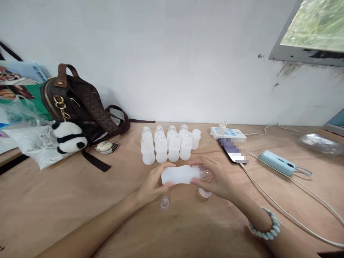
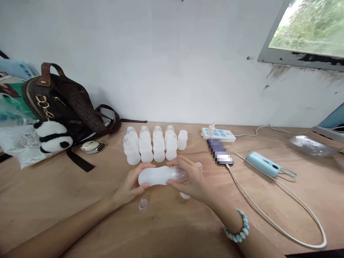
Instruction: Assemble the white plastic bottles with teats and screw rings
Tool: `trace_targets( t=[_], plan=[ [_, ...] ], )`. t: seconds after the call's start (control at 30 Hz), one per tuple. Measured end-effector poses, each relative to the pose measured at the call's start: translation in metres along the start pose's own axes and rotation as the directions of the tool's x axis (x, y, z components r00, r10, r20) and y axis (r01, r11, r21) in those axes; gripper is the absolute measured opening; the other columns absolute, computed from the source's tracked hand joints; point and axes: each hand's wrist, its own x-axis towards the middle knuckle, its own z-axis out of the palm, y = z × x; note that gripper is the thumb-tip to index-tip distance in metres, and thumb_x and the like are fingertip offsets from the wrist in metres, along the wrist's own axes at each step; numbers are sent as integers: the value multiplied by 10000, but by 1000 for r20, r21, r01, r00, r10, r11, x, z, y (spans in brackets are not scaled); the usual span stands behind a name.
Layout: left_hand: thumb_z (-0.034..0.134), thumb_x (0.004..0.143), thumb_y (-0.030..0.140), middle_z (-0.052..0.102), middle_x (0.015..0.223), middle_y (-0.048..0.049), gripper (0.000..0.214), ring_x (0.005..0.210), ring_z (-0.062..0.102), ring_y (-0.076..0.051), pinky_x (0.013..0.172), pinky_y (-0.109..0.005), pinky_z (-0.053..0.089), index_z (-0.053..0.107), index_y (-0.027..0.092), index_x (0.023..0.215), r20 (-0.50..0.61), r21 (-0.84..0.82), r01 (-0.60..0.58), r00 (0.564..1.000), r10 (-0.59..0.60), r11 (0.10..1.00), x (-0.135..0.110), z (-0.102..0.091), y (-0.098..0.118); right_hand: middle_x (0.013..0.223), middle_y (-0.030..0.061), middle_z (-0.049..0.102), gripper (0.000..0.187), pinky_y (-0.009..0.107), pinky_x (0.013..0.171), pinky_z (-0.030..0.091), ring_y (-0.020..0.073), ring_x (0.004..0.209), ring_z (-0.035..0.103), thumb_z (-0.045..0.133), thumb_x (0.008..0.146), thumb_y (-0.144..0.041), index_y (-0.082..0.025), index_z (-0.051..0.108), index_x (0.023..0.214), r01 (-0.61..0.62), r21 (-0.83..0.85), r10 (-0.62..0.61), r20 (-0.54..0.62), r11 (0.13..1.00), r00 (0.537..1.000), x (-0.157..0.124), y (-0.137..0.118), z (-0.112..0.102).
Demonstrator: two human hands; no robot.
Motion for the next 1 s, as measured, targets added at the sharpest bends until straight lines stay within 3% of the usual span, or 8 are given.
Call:
trace_targets(
  t=[0.27, 0.4, 0.47, 0.53, 0.6, 0.67, 0.83, 1.0],
  plan=[
    [469, 843, 634, 640, 1109, -79, 576, 947, 591, -177, 838, -269, 492, 521, 180, 1194, 12, -8, -5, 1000, 5, 1000, 0, -1, 1, 1019, 50, 632, 250, 292, 736, 508, 186, 931, 628, 645, 810, -272, -222, 501, 1008, -138, 32, 137, 18, 990, 990, -5, -4, 3],
    [451, 854, 649, 620, 1132, -86, 589, 972, 583, -182, 838, -269, 479, 511, 180, 1205, -20, -34, 12, 1000, -13, 999, -1, 1, -2, 1110, 58, 607, 370, 337, 875, 510, 200, 1068, 601, 700, 804, -295, -239, 461, 1081, -200, 195, 196, 39, 960, 980, -3, -2, 2],
    [449, 864, 637, 596, 1173, -98, 586, 1024, 571, -192, 884, -284, 473, 494, 178, 1226, -74, -53, 28, 997, -31, 998, -1, 3, -4, 1184, 61, 578, 510, 334, 895, 524, 201, 1137, 579, 758, 765, -322, -257, 426, 1147, -229, 380, 230, 41, 896, 972, -1, 0, 3],
    [445, 874, 622, 563, 1227, -112, 585, 1101, 548, -206, 947, -304, 464, 466, 175, 1251, -109, -64, 33, 993, -40, 997, -2, 5, -6, 1189, 55, 574, 607, 307, 822, 556, 184, 1064, 611, 808, 707, -342, -265, 415, 1163, -253, 578, 277, 49, 776, 960, 2, 2, 7],
    [438, 880, 619, 543, 1259, -121, 591, 1147, 534, -214, 970, -314, 462, 435, 174, 1269, -83, -61, 34, 996, -39, 998, -1, 7, -6, 1141, 53, 600, 615, 285, 728, 571, 161, 919, 643, 835, 661, -360, -248, 448, 1126, -297, 706, 319, 105, 643, 942, 2, 4, 14],
    [457, 868, 634, 555, 1244, -117, 612, 1110, 556, -211, 923, -307, 476, 413, 181, 1277, -7, -31, 39, 999, -39, 999, -1, 8, -5, 1114, 62, 628, 613, 287, 715, 579, 164, 885, 655, 854, 623, -360, -226, 497, 1103, -352, 741, 345, 172, 572, 923, 1, 4, 24],
    [583, 810, 624, 591, 1220, -87, 651, 1004, 600, -200, 850, -304, 493, 414, 219, 1291, 177, 98, 31, 983, -48, 995, 3, 8, 1, 1099, 80, 677, 547, 367, 889, 571, 228, 1051, 654, 837, 641, -374, -197, 577, 1087, -404, 669, 395, 175, 624, 902, -2, 1, 35],
    [536, 871, 563, 523, 1340, -98, 660, 1145, 546, -211, 961, -356, 483, 286, 267, 1405, 160, 94, 14, 987, -29, 995, 4, 10, -1, 999, 103, 699, 440, 386, 839, 538, 255, 962, 664, 773, 680, -473, -164, 610, 950, -353, 462, 473, -173, 814, 864, 8, 23, 7]
  ],
)
